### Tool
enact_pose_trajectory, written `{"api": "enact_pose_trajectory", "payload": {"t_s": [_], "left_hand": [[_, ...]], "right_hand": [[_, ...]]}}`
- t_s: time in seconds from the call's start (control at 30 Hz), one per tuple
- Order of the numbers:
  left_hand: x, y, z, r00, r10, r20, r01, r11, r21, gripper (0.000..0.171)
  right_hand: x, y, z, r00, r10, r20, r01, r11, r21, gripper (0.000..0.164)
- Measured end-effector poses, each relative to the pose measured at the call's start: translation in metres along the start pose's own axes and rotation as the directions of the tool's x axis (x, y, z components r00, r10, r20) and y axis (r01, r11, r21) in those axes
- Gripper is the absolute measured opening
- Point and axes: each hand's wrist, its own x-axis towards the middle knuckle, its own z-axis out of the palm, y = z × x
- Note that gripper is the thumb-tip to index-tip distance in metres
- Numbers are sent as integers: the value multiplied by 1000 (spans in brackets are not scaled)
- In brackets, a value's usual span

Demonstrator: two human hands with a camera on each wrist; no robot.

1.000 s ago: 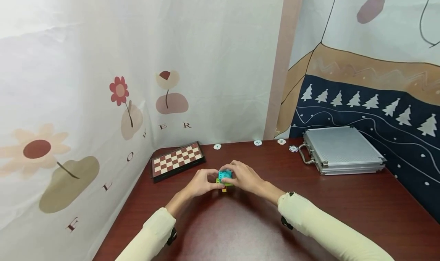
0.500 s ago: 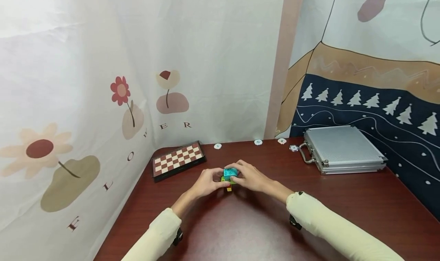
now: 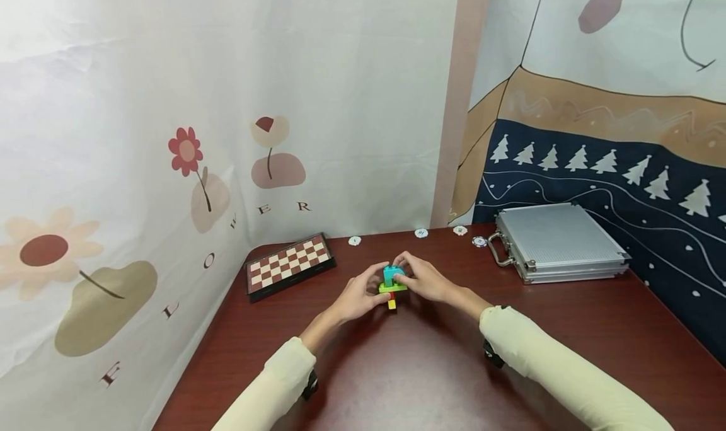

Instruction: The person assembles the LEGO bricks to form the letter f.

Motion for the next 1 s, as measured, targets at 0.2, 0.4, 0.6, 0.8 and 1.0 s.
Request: {"api": "enact_pose_trajectory", "payload": {"t_s": [0.2, 0.4, 0.6, 0.8, 1.0], "left_hand": [[6, 1, 2, 998, -56, -1, 56, 998, 25, 68], [7, -5, 2, 996, -85, -11, 85, 996, 18, 66], [9, -10, 0, 995, -102, -7, 102, 994, 31, 67], [7, -15, 0, 992, -126, 8, 125, 990, 64, 61], [4, -16, -1, 991, -132, 4, 132, 989, 71, 58]], "right_hand": [[-3, 7, 0, 999, 45, -7, -45, 998, -32, 40], [-5, 14, 2, 998, 61, 9, -60, 998, -22, 47], [-4, 17, 3, 995, 93, 24, -93, 995, -19, 45], [-3, 18, 11, 995, 102, 24, -99, 991, -91, 45], [-5, 19, 12, 994, 98, 37, -94, 990, -102, 50]]}}
